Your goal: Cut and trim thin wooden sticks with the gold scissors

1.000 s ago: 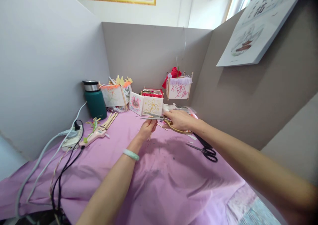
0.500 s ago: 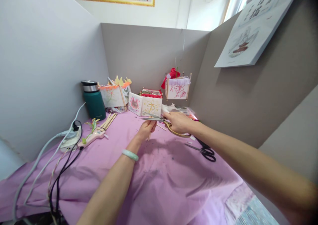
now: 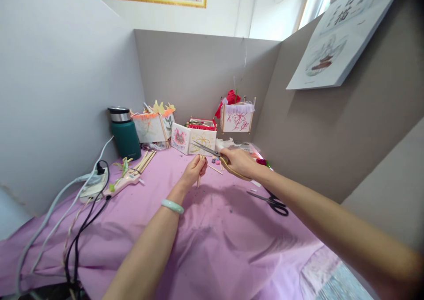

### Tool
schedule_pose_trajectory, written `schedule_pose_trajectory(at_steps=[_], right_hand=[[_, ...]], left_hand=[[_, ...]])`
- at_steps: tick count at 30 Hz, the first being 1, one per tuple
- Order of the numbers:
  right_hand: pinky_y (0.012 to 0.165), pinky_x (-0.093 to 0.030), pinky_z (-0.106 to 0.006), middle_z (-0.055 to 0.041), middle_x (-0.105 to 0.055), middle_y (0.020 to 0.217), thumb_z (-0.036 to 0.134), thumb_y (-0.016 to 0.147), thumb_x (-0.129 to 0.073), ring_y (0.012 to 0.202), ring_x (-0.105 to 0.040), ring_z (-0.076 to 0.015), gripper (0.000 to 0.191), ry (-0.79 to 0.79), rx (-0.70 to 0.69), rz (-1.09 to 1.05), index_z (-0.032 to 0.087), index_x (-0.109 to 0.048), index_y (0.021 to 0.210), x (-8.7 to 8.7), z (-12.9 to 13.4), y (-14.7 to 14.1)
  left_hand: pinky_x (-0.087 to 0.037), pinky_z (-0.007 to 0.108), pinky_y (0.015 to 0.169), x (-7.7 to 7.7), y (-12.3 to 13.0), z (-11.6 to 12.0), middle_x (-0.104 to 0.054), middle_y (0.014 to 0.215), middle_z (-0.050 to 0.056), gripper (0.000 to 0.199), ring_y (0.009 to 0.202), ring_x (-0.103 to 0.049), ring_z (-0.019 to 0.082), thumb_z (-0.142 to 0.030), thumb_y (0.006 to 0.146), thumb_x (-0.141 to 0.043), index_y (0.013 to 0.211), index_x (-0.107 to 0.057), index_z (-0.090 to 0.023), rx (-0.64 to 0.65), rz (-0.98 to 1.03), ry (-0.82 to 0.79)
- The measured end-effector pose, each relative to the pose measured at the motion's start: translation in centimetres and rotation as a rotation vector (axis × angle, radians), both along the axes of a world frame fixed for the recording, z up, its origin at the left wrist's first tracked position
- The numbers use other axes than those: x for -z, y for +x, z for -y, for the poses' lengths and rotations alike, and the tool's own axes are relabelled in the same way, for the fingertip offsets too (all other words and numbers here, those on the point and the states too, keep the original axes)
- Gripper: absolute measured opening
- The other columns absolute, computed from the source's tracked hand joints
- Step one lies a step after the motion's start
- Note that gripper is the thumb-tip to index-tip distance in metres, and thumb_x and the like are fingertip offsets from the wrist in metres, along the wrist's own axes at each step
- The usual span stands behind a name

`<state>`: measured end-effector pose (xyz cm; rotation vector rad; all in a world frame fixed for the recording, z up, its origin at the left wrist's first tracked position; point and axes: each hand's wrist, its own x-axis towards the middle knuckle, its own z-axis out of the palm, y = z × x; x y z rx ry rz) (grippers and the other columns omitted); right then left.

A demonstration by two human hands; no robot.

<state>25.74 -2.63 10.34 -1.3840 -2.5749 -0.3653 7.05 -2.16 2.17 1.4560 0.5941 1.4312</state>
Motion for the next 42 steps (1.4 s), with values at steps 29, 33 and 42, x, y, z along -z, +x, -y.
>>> schedule_pose_trajectory(at_steps=[29, 33, 42], right_hand=[[0.067, -0.036, -0.027, -0.0101, -0.064, 0.101, 0.04, 0.091, -0.04, 0.089, -0.059, -0.0237, 0.034, -0.083, -0.143, 0.221, 0.021, -0.053, 0.117, -2.3, -0.6, 0.1], [0.067, -0.035, -0.026, -0.0082, -0.067, 0.098, 0.039, 0.092, -0.041, 0.087, -0.06, -0.0219, 0.032, -0.15, -0.11, 0.188, 0.022, -0.054, 0.115, -2.2, -0.5, -0.2], [0.064, -0.035, -0.029, -0.0112, -0.065, 0.098, 0.037, 0.09, -0.04, 0.083, -0.06, -0.0241, 0.033, -0.011, -0.113, 0.29, 0.02, -0.053, 0.116, -2.5, -0.2, 0.0]], left_hand=[[-0.022, 0.023, 0.043, 0.5, -0.1, -0.3, -0.034, 0.049, -0.007, 0.037, 0.043, -0.028, 0.006, -0.051, 0.08, -0.057, 0.079, -0.053, -0.014, 0.015, -0.021, -0.011], [-0.023, 0.023, 0.044, 0.5, -0.2, -0.3, -0.034, 0.049, -0.008, 0.037, 0.043, -0.028, 0.006, -0.051, 0.08, -0.057, 0.08, -0.052, -0.014, -0.003, -0.01, -0.011], [-0.022, 0.023, 0.043, 0.3, 0.0, -0.2, -0.033, 0.049, -0.008, 0.035, 0.043, -0.027, 0.006, -0.05, 0.08, -0.057, 0.077, -0.05, -0.016, 0.023, -0.02, -0.012]])
